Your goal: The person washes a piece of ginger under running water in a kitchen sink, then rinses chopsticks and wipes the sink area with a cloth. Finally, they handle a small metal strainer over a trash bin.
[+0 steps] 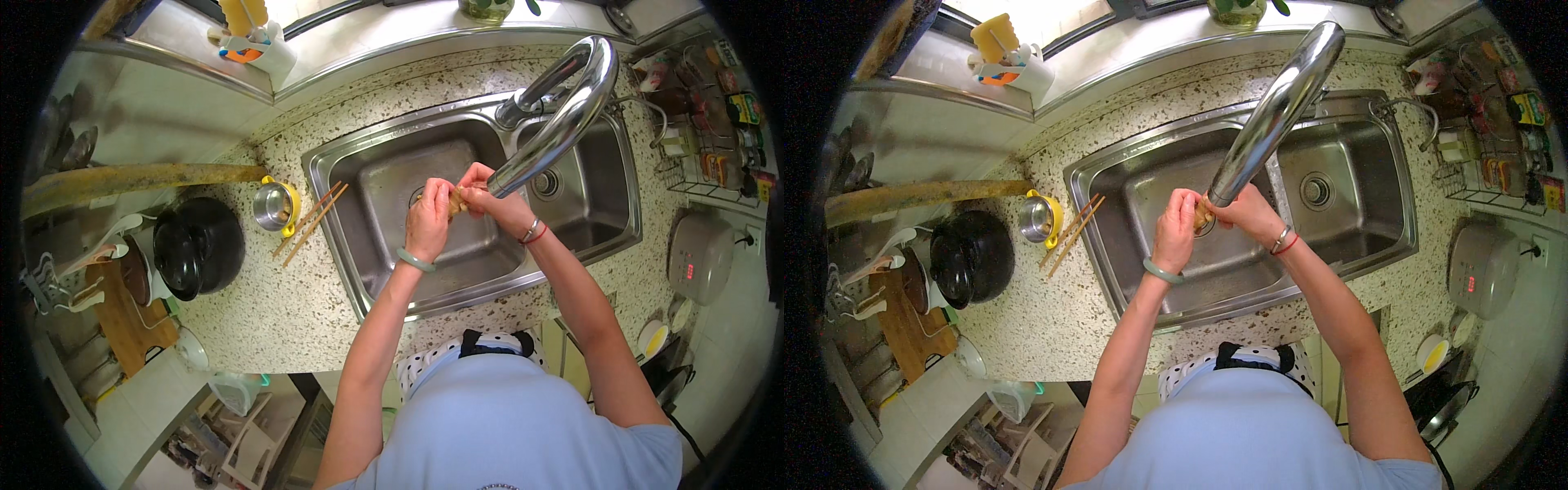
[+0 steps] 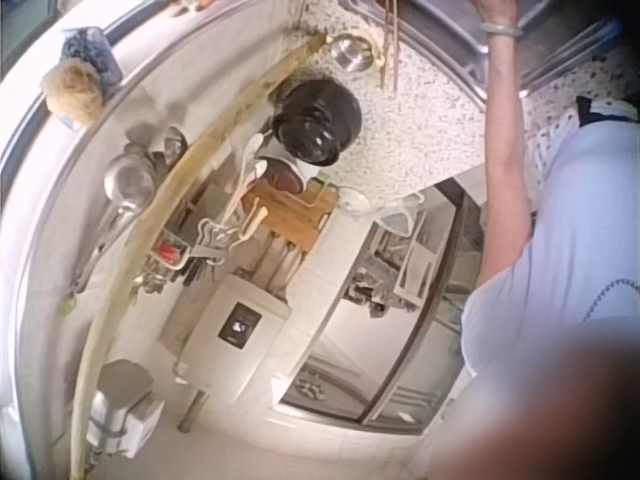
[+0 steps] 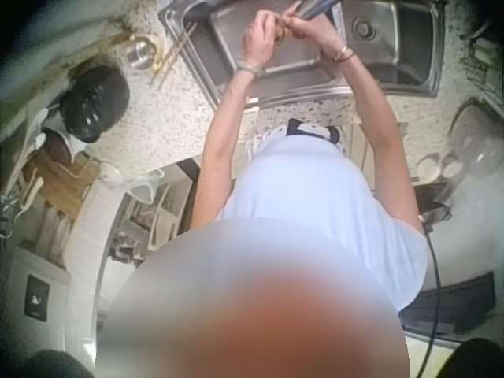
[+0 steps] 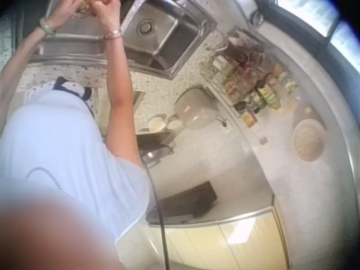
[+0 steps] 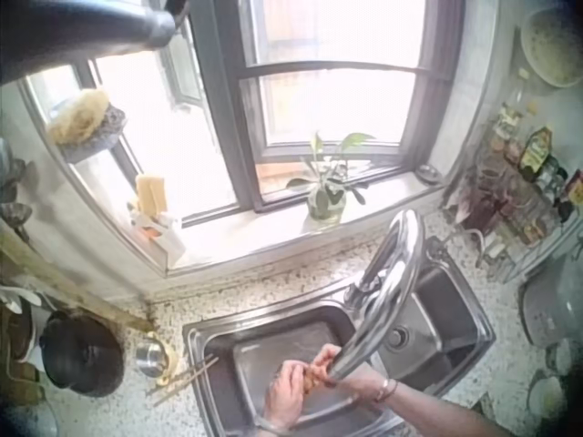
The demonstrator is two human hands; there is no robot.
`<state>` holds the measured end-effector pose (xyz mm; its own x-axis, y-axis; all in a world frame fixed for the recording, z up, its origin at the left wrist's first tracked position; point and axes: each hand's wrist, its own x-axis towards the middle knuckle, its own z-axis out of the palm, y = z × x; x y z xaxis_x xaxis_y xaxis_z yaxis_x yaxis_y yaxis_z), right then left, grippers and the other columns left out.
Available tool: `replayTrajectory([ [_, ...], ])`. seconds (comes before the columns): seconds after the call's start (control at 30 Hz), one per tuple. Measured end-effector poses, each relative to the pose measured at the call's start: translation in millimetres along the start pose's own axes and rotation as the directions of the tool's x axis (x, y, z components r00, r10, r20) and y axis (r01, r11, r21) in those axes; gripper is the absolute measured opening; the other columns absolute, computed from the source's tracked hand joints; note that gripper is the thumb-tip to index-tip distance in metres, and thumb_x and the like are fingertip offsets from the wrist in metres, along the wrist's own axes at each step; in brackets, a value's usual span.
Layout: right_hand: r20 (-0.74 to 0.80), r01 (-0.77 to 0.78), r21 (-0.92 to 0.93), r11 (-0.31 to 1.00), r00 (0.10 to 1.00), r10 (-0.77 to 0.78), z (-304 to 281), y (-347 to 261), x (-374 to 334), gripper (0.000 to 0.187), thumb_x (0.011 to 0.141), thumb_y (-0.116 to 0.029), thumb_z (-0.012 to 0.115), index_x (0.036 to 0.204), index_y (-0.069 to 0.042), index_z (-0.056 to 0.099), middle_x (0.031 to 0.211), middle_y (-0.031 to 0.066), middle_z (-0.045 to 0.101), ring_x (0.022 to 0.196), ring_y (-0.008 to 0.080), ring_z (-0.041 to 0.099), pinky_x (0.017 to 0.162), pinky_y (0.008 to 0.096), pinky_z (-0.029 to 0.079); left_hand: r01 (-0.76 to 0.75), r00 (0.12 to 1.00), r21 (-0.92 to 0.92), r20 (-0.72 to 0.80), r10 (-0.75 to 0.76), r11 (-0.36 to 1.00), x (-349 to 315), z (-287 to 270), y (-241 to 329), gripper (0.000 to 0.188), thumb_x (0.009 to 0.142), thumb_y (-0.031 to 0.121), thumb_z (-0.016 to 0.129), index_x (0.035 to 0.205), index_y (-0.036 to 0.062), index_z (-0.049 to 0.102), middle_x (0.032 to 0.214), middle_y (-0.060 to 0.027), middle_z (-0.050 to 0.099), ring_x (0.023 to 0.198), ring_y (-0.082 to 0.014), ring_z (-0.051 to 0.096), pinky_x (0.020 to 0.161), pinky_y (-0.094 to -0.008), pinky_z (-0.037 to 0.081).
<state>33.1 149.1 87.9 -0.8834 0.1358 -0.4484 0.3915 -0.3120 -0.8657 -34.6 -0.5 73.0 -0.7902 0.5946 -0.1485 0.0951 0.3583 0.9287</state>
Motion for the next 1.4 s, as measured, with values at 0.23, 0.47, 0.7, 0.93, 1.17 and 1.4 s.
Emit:
replayTrajectory([
  [0.23, 0.115, -0.133, 0.186, 0.974, 0.987, 0.113, -4.4, 8.1, -3.2, 0.009, 0.089, -0.013, 0.059, 0.092, -0.007, 0.053, 0.072, -0.0024, 0.05, 0.06, 0.0049, 0.044, 0.053, 0.0211, 0.035, 0.081, 0.996, -0.119, 0.036, -0.077, 0.99, -1.6, -3.9, -6.0, 0.028, 0.1, 0.028, 0.041, 0.092, 0.0049, 0.055, 0.071, -0.0051, 0.059, 0.065, -0.0122, 0.056, 0.06, -0.0305, 0.046],
  [0.47, 0.057, -0.101, 0.155, 0.983, 0.994, 0.093, 5.5, -5.1, -7.3, 0.01, 0.089, -0.013, 0.059, 0.093, -0.005, 0.054, 0.067, -0.001, 0.051, 0.058, 0.0054, 0.046, 0.053, 0.0224, 0.04, -0.099, 0.994, 0.026, -0.039, 0.1, 0.995, 1.2, -5.0, -10.6, 0.027, 0.1, 0.027, 0.042, 0.091, 0.005, 0.055, 0.073, -0.0059, 0.06, 0.065, -0.012, 0.056, 0.06, -0.0296, 0.046],
  [0.7, 0.081, 0.011, -0.091, 0.996, 0.997, -0.003, 3.5, -4.7, -3.4, 0.008, 0.09, -0.009, 0.056, 0.094, -0.003, 0.052, 0.066, 0.0011, 0.057, 0.055, 0.0072, 0.053, 0.05, 0.021, 0.041, 0.088, 0.995, -0.186, 0.067, -0.076, 0.979, -0.5, -4.7, -14.3, 0.029, 0.1, 0.03, 0.042, 0.09, 0.0061, 0.055, 0.071, -0.0003, 0.056, 0.061, -0.0073, 0.051, 0.054, -0.0251, 0.043],
  [0.93, 0.086, 0.001, 0.005, 1.0, 0.996, -0.001, 6.0, -4.1, -8.6, 0.005, 0.091, -0.006, 0.054, 0.094, -0.003, 0.052, 0.066, 0.002, 0.058, 0.055, 0.0091, 0.057, 0.05, 0.0214, 0.043, 0.171, 0.978, -0.437, 0.185, -0.097, 0.883, -1.3, -4.3, -22.7, 0.028, 0.1, 0.029, 0.043, 0.089, 0.0054, 0.054, 0.07, 0.0006, 0.053, 0.057, -0.006, 0.048, 0.049, -0.0226, 0.04],
  [1.17, 0.079, 0.025, 0.006, 1.0, 0.997, -0.025, 4.6, -5.9, -9.8, 0.007, 0.089, -0.004, 0.052, 0.096, -0.002, 0.054, 0.066, 0.0036, 0.058, 0.055, 0.01, 0.058, 0.051, 0.0211, 0.045, 0.255, 0.954, -0.539, 0.274, -0.119, 0.803, 0.2, -1.1, -25.5, 0.028, 0.1, 0.031, 0.042, 0.092, 0.0073, 0.054, 0.07, 0.0027, 0.05, 0.057, -0.0047, 0.046, 0.049, -0.0201, 0.039],
  [1.4, 0.001, -0.045, -0.02, 0.999, 0.999, 0.045, 3.0, -3.6, -7.6, 0.008, 0.089, -0.006, 0.053, 0.095, -0.002, 0.057, 0.071, 0.0017, 0.059, 0.056, 0.0073, 0.056, 0.052, 0.0206, 0.044, 0.217, 0.961, -0.464, 0.254, -0.106, 0.859, 1.7, 0.3, -17.9, 0.031, 0.101, 0.034, 0.04, 0.096, 0.0082, 0.056, 0.068, 0.0042, 0.05, 0.057, -0.0033, 0.044, 0.049, -0.0192, 0.037],
])
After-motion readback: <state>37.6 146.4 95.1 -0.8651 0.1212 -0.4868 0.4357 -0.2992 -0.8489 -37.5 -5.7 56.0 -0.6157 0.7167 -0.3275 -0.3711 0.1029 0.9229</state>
